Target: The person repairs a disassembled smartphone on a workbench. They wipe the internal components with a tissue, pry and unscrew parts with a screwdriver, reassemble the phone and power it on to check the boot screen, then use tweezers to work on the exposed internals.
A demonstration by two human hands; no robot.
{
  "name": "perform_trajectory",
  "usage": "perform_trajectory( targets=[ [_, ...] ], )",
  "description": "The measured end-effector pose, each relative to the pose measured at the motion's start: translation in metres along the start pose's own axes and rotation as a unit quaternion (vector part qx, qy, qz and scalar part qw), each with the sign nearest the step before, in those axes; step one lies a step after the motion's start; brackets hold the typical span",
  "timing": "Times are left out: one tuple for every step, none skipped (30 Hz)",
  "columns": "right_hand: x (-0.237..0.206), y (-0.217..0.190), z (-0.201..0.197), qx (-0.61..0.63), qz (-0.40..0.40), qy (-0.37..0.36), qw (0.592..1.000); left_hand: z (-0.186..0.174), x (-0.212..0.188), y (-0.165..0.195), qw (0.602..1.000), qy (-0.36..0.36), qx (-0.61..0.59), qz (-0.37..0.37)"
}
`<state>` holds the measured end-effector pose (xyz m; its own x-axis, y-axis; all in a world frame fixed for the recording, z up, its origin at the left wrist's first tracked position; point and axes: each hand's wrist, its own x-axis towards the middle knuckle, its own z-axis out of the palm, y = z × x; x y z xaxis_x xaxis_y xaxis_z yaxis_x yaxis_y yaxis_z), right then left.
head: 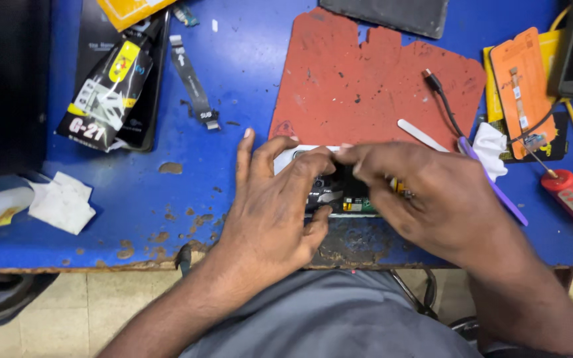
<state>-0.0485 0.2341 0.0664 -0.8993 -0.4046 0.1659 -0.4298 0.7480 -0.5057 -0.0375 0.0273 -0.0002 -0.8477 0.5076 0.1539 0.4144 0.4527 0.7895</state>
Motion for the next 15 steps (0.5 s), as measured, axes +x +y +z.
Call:
perform_trajectory(
  targets=[
    [-0.001, 0.0, -0.001, 0.033, -0.007, -0.021, 0.999, 0.0, -0.001, 0.001, 1.0, -0.003, -0.002, -0.002],
    [-0.002, 0.001, -0.001, -0.035, 0.059, -0.058, 0.996, -0.001, -0.002, 0.001, 1.0, -0.002, 0.0, -0.002],
    [-0.004, 0.001, 0.0, -0.104, 0.124, -0.092, 0.982, -0.001, -0.002, 0.002, 1.0, 0.0, 0.003, 0.001],
    [-0.005, 0.001, -0.001, -0.174, 0.19, -0.124, 0.958, -0.001, -0.002, 0.002, 1.0, 0.002, 0.005, 0.005],
    [-0.006, 0.001, -0.001, -0.105, 0.127, -0.082, 0.983, 0.0, -0.001, 0.001, 1.0, -0.001, 0.0, 0.005],
    [-0.007, 0.0, -0.001, -0.034, 0.06, -0.041, 0.997, 0.0, 0.0, 0.001, 1.0, -0.001, -0.003, 0.002],
    [-0.007, -0.001, -0.001, 0.041, -0.008, -0.002, 0.999, 0.0, -0.001, 0.001, 1.0, -0.002, -0.007, -0.006],
    [-0.007, -0.002, -0.001, 0.023, -0.009, -0.006, 1.0, -0.001, -0.002, 0.002, 1.0, -0.002, -0.007, -0.008],
    [-0.007, -0.004, -0.001, 0.004, -0.008, -0.007, 1.0, -0.001, -0.002, 0.001, 1.0, -0.003, -0.007, -0.006],
    [-0.007, -0.006, -0.002, -0.017, -0.007, -0.007, 1.0, 0.0, -0.001, 0.001, 1.0, -0.005, -0.007, -0.003],
    [-0.005, -0.006, -0.003, -0.027, 0.031, -0.02, 0.999, 0.0, -0.001, 0.002, 1.0, -0.004, -0.004, 0.001],
    [-0.004, -0.005, -0.004, -0.036, 0.068, -0.033, 0.996, 0.001, -0.002, 0.002, 1.0, -0.002, 0.0, 0.004],
    [-0.001, -0.003, -0.005, -0.044, 0.103, -0.048, 0.993, 0.0, -0.003, 0.002, 1.0, 0.001, 0.005, 0.005],
    [0.001, 0.002, -0.008, 0.009, 0.089, -0.002, 0.996, 0.001, -0.003, 0.001, 1.0, 0.0, 0.001, 0.005],
    [0.004, 0.01, -0.01, 0.062, 0.075, 0.044, 0.994, 0.001, -0.003, 0.0, 1.0, -0.001, -0.003, 0.006]
  ],
)
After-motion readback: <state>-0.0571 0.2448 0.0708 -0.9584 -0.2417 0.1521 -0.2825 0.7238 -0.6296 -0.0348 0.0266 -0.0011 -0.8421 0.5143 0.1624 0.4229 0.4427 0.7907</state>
